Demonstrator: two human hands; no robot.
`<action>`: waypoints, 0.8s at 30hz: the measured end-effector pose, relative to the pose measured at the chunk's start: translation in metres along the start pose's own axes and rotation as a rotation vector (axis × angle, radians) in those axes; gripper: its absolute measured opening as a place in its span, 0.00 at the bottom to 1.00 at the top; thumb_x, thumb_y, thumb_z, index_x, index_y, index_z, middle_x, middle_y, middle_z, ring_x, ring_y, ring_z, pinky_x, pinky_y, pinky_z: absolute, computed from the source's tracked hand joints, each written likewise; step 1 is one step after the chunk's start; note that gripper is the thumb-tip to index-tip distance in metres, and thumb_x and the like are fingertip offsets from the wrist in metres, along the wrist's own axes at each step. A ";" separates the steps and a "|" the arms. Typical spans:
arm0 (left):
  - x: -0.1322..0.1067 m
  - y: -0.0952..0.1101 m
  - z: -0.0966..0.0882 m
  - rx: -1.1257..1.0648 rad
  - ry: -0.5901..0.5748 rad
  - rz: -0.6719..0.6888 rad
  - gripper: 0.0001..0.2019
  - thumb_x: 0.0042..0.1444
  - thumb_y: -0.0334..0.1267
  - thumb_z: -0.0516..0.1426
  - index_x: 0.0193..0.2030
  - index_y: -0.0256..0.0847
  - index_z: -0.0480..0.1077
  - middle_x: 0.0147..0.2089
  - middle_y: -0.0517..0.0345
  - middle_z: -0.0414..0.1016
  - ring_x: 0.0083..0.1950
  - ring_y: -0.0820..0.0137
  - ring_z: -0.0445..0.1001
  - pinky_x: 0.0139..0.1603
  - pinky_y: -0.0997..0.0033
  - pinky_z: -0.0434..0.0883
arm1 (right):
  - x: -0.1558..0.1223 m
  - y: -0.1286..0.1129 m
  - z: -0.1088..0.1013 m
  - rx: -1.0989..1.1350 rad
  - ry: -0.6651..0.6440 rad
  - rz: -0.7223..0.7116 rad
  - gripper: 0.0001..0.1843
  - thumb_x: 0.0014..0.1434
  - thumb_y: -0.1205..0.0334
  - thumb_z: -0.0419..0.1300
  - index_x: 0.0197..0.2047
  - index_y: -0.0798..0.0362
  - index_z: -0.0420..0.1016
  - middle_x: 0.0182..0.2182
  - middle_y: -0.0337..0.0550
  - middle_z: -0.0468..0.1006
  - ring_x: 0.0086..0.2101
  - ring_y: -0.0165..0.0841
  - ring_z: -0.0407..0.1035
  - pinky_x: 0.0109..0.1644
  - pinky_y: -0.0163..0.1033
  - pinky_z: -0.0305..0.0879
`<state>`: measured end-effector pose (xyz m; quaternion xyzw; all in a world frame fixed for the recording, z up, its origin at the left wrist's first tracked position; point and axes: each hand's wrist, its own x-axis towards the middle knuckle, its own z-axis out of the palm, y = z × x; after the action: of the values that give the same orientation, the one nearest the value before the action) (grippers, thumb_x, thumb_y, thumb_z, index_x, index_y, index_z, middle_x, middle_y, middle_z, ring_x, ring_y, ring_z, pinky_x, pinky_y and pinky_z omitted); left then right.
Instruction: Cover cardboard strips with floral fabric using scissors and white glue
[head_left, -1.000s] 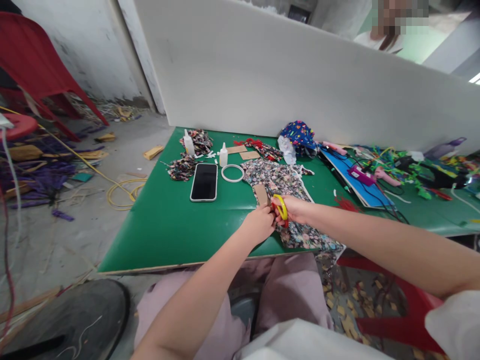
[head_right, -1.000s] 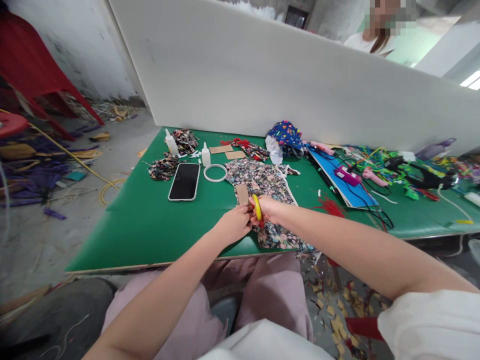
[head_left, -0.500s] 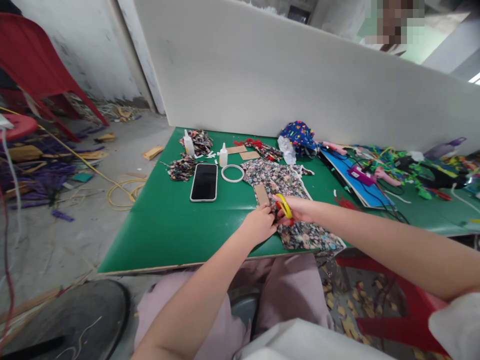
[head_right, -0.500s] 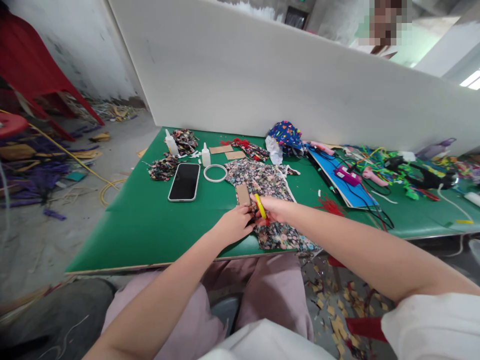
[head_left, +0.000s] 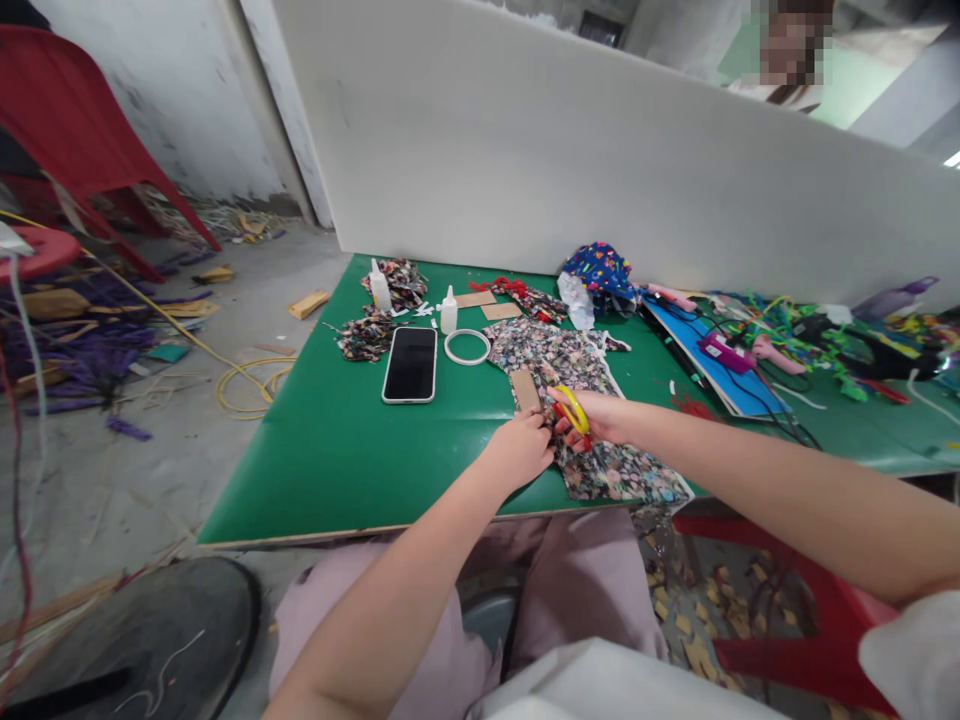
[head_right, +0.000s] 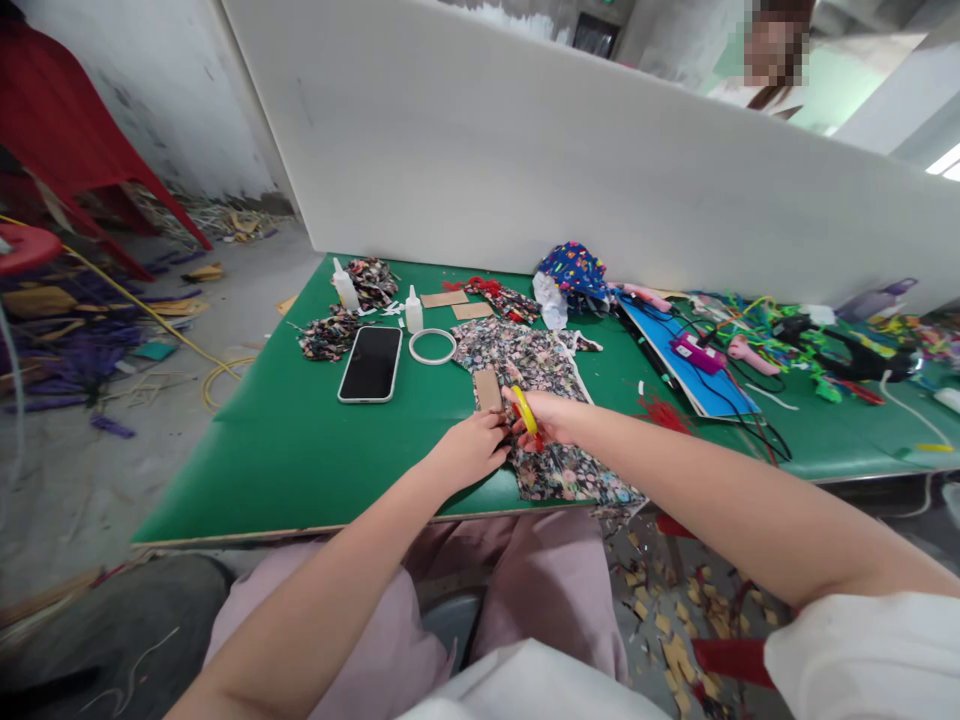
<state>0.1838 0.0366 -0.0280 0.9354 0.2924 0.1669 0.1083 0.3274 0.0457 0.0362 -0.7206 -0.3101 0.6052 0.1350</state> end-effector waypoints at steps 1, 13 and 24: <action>0.000 0.000 0.000 0.001 0.000 -0.001 0.14 0.56 0.39 0.49 0.39 0.33 0.72 0.40 0.48 0.70 0.48 0.63 0.66 0.53 0.66 0.63 | 0.000 0.000 0.000 -0.001 -0.003 -0.010 0.22 0.55 0.42 0.47 0.31 0.54 0.62 0.18 0.38 0.68 0.14 0.26 0.62 0.16 0.32 0.61; 0.000 -0.001 0.003 -0.012 0.013 0.002 0.13 0.55 0.37 0.49 0.39 0.33 0.71 0.40 0.49 0.70 0.50 0.65 0.65 0.55 0.67 0.63 | 0.000 -0.006 0.002 -0.012 -0.009 -0.015 0.19 0.59 0.47 0.44 0.34 0.55 0.61 0.18 0.39 0.71 0.14 0.28 0.65 0.15 0.32 0.60; -0.001 0.000 0.000 -0.027 0.006 -0.011 0.14 0.56 0.39 0.49 0.40 0.34 0.72 0.39 0.48 0.71 0.50 0.64 0.66 0.54 0.66 0.64 | 0.001 -0.008 0.005 -0.038 -0.025 -0.016 0.19 0.59 0.48 0.44 0.32 0.57 0.63 0.14 0.41 0.70 0.12 0.28 0.63 0.13 0.31 0.58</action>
<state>0.1832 0.0364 -0.0281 0.9317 0.2955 0.1733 0.1209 0.3207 0.0517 0.0393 -0.7129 -0.3291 0.6070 0.1224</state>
